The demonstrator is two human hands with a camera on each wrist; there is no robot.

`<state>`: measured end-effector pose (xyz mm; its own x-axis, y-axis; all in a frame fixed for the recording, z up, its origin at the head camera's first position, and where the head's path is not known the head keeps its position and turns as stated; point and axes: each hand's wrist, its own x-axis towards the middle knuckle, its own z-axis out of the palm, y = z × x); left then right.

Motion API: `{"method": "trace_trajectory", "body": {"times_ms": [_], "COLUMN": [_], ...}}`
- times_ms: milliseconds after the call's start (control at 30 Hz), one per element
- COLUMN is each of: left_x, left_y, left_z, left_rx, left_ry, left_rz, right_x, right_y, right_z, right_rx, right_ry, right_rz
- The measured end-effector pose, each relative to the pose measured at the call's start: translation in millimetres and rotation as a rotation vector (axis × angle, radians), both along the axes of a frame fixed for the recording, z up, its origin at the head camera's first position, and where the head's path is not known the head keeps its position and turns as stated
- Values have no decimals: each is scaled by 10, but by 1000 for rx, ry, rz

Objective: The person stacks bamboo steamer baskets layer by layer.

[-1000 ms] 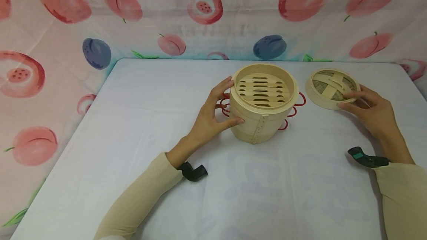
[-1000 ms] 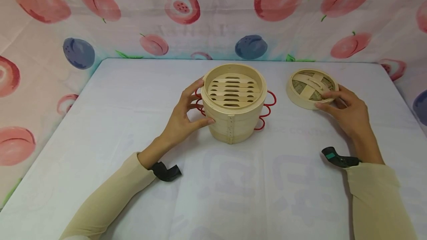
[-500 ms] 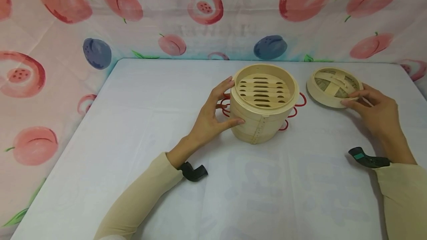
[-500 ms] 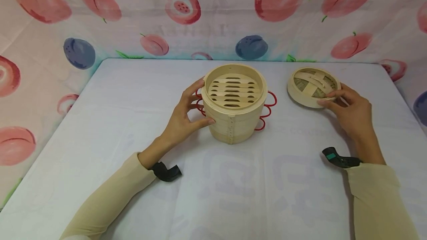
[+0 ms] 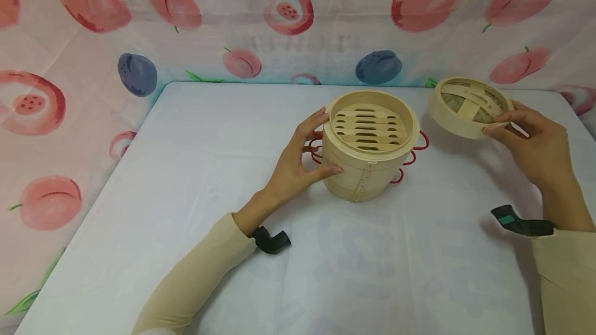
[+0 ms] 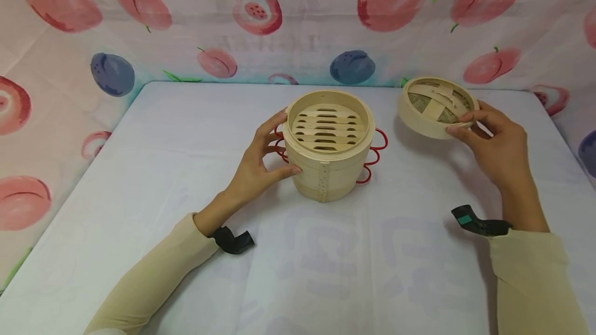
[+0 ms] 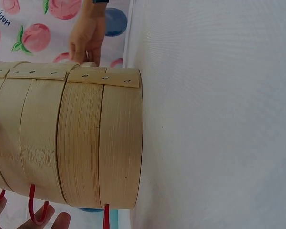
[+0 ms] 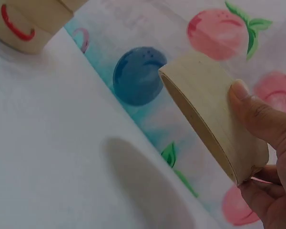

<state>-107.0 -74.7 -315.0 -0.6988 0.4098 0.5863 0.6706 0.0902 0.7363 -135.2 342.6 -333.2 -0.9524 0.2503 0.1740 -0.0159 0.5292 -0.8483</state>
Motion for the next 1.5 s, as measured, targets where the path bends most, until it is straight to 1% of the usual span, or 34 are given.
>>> {"method": "trace_trajectory", "body": {"times_ms": [167, 367, 433, 600, 700, 800, 900, 967, 1033, 1100, 1133, 1167, 1200, 1233, 1267, 1367, 1400, 1433, 1500], "left_x": [6, 8, 7, 6, 6, 10, 10, 8, 6, 7, 7, -20, -18, -17, -16, -15, 13, 12, 14], "left_y": [0, -2, -2, 0, -2, -5, -4, -4, -3, -4, -5, -6, -7, -8, -9, -8, -6, -4, -1], "left_z": [1, -1, 0, 4, 2, 3, 6, 6, 4, 2, -2, -45, -44, -45, -45, -37, 7, 6, 9], "left_rx": [0, 4, 2, -3, 2, 6, 5, 0, -5, -5, -4, -4, -4, -3, -1, -2, 0, 3, 5], "left_ry": [-5, -4, -5, -6, -5, -2, -5, -7, -9, -11, -9, -7, -5, -3, -1, 3, 2, 2, 2], "left_rz": [0, -1, 0, 4, 3, 0, 0, 4, 8, 8, 8, 8, 9, 8, 8, 6, 4, 2, -2], "right_x": [38, 85, 100, 149, 176, 202, 231, 252, 272, 292, 297, 298, 297, 300, 302, 307, 310, 316, 320], "right_y": [-111, -246, -283, -380, -435, -489, -546, -592, -637, -686, -705, -721, -736, -751, -762, -797, -813, -831, -863], "right_z": [154, 342, 393, 492, 541, 587, 628, 649, 670, 693, 702, 708, 711, 719, 723, 731, 737, 742, 747], "right_rx": [4, -42, -40, 1, 4, -17, -153, -263, -376, -368, -395, -404, -411, -393, -376, -383, -373, -342, -356], "right_ry": [62, 148, 178, 221, 245, 267, 317, 362, 387, 389, 388, 388, 392, 391, 394, 408, 411, 418, 429], "right_rz": [9, 33, 44, 58, 75, 101, 173, 239, 296, 307, 320, 331, 341, 339, 340, 358, 362, 365, 392]}}
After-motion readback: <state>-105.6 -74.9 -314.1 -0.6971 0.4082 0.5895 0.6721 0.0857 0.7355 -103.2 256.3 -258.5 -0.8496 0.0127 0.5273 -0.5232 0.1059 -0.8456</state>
